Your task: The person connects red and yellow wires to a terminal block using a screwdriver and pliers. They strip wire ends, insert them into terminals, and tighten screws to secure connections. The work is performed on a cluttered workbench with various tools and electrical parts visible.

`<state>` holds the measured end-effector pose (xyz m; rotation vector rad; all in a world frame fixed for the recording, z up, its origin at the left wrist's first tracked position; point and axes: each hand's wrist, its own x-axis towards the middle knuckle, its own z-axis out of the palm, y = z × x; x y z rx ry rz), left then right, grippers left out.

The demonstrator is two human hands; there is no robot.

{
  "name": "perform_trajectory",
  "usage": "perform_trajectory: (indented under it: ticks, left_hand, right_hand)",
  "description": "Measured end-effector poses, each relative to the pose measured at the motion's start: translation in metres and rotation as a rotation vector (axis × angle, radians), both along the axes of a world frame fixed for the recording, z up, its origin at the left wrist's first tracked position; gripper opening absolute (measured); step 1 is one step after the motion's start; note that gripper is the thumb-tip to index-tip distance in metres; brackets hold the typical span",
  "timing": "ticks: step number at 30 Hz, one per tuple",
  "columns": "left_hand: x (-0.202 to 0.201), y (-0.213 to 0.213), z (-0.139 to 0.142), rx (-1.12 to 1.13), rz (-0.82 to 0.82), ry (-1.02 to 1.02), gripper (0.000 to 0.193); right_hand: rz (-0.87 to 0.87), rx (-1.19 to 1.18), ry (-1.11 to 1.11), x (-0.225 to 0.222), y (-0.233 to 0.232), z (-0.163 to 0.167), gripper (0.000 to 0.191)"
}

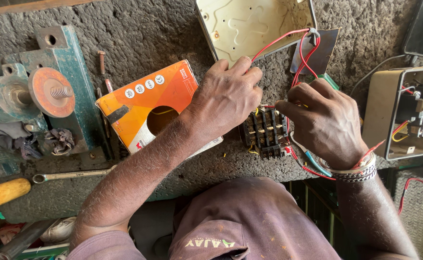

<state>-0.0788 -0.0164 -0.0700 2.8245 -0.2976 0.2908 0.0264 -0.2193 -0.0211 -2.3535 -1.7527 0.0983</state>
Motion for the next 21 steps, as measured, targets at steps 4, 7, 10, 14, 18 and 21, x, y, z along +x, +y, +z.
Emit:
perform_trajectory:
  ticks: [4,7,10,14,18,21]
  left_hand:
    - [0.0002,-0.0005,0.0001,-0.015,0.004,-0.007,0.019]
    - [-0.0002,-0.0002,0.0002,-0.012,0.001,-0.007,0.02]
    - [0.0001,-0.0002,0.0,-0.002,0.001,0.002,0.019]
    - [0.0,-0.0002,-0.0005,0.002,0.005,-0.014,0.018]
    - [0.0,-0.0001,-0.001,-0.007,0.004,-0.008,0.02]
    - [-0.0003,0.0001,-0.001,-0.013,0.003,-0.009,0.019]
  right_hand:
    - [-0.002,0.004,0.0,-0.0006,-0.0001,-0.0003,0.039]
    - [-0.004,-0.003,-0.002,-0.0005,0.0002,-0.0003,0.039]
    - [-0.002,0.0,0.011,-0.0002,0.0009,-0.0003,0.041]
    - [0.014,0.005,0.001,-0.0004,0.0017,-0.0009,0.041]
    - [0.011,0.019,-0.019,0.0001,-0.0002,0.0,0.04]
    - [0.016,0.026,-0.032,0.0015,-0.0021,0.0014,0.041]
